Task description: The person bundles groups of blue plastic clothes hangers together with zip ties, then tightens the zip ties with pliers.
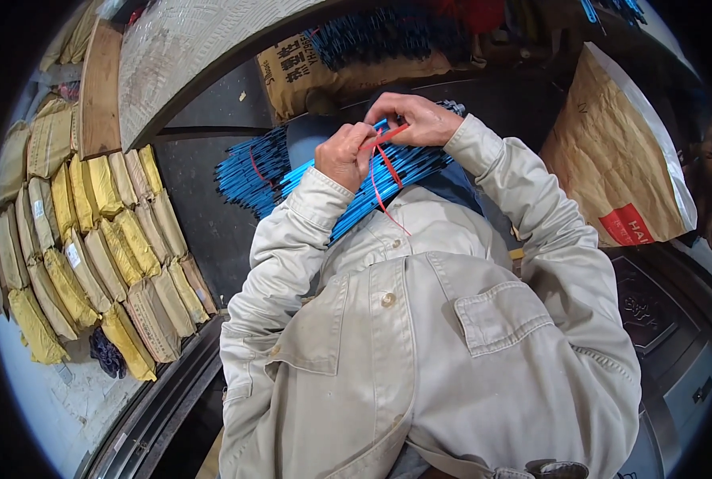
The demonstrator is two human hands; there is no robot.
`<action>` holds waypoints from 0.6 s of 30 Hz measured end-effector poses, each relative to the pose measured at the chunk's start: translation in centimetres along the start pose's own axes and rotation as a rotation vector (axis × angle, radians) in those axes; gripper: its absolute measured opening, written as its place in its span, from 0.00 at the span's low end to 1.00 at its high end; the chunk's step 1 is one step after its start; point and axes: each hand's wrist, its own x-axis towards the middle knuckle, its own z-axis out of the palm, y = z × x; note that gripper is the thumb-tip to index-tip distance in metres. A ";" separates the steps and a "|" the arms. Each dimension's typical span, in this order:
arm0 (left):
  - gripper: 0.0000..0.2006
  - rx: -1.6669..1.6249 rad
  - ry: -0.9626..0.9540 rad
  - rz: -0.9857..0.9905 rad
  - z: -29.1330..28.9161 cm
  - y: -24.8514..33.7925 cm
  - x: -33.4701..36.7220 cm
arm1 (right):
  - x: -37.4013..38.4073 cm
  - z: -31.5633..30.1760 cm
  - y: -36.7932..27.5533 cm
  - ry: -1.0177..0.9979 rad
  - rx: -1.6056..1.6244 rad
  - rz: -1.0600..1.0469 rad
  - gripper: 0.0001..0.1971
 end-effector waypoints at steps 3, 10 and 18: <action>0.05 0.004 0.009 -0.004 0.1 0.0 -0.1 | 0.0 -0.3 0.4 -0.024 0.019 0.033 0.04; 0.04 0.019 0.026 0.028 0.2 -0.2 -0.4 | -0.2 -0.1 0.0 0.164 0.080 0.215 0.05; 0.04 0.029 0.030 0.049 0.3 0.0 -0.2 | -0.1 -1.2 -0.3 -0.055 0.271 0.066 0.07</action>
